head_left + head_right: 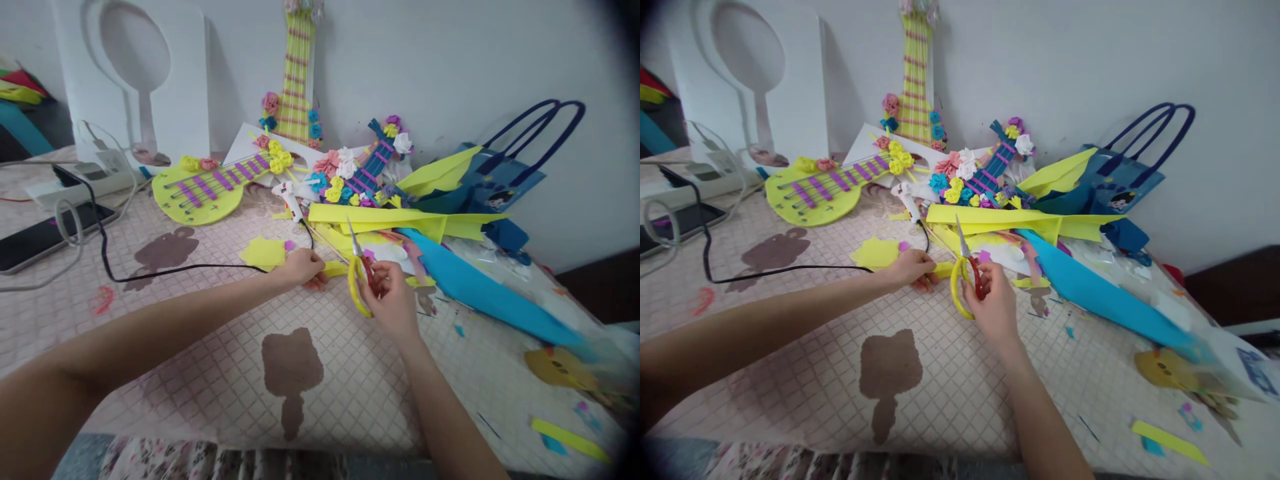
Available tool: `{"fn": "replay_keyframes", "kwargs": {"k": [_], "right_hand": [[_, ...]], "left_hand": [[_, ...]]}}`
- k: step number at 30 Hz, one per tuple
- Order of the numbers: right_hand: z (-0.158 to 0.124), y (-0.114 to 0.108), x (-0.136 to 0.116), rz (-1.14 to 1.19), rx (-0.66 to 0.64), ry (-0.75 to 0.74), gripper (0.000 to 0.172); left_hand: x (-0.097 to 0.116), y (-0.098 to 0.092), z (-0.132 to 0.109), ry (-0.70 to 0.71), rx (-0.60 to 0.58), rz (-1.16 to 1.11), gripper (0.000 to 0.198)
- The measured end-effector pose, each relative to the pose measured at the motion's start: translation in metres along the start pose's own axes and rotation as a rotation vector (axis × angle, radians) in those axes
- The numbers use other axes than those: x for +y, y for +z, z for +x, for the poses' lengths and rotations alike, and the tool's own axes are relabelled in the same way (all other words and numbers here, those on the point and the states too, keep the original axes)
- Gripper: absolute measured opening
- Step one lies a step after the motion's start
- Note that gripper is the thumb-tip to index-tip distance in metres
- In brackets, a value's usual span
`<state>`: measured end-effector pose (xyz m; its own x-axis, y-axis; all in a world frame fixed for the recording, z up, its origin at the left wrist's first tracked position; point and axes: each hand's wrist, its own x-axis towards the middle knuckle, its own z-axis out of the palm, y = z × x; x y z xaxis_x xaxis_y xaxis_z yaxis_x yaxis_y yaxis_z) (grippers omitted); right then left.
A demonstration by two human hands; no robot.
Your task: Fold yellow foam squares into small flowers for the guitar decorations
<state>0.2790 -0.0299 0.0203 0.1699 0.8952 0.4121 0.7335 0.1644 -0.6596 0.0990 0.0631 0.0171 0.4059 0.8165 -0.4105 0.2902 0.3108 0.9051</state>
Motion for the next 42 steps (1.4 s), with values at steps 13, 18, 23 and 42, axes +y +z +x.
{"fn": "replay_keyframes", "kwargs": {"k": [13, 18, 23, 42], "right_hand": [[-0.013, 0.015, -0.007, -0.463, -0.29, -0.052, 0.028], [-0.012, 0.013, -0.009, -0.365, -0.196, -0.071, 0.029], [-0.008, 0.024, -0.025, -0.14, -0.211, -0.202, 0.014], [-0.019, 0.074, -0.061, 0.15, -0.464, -0.399, 0.011]], "left_hand": [[0.006, -0.003, -0.02, 0.051, -0.025, 0.136, 0.016], [0.006, -0.041, -0.054, 0.239, 0.041, 0.294, 0.023], [-0.006, -0.098, -0.056, 0.444, 0.271, 0.526, 0.012], [-0.037, -0.108, -0.047, 0.744, 0.283, 1.289, 0.018]]}}
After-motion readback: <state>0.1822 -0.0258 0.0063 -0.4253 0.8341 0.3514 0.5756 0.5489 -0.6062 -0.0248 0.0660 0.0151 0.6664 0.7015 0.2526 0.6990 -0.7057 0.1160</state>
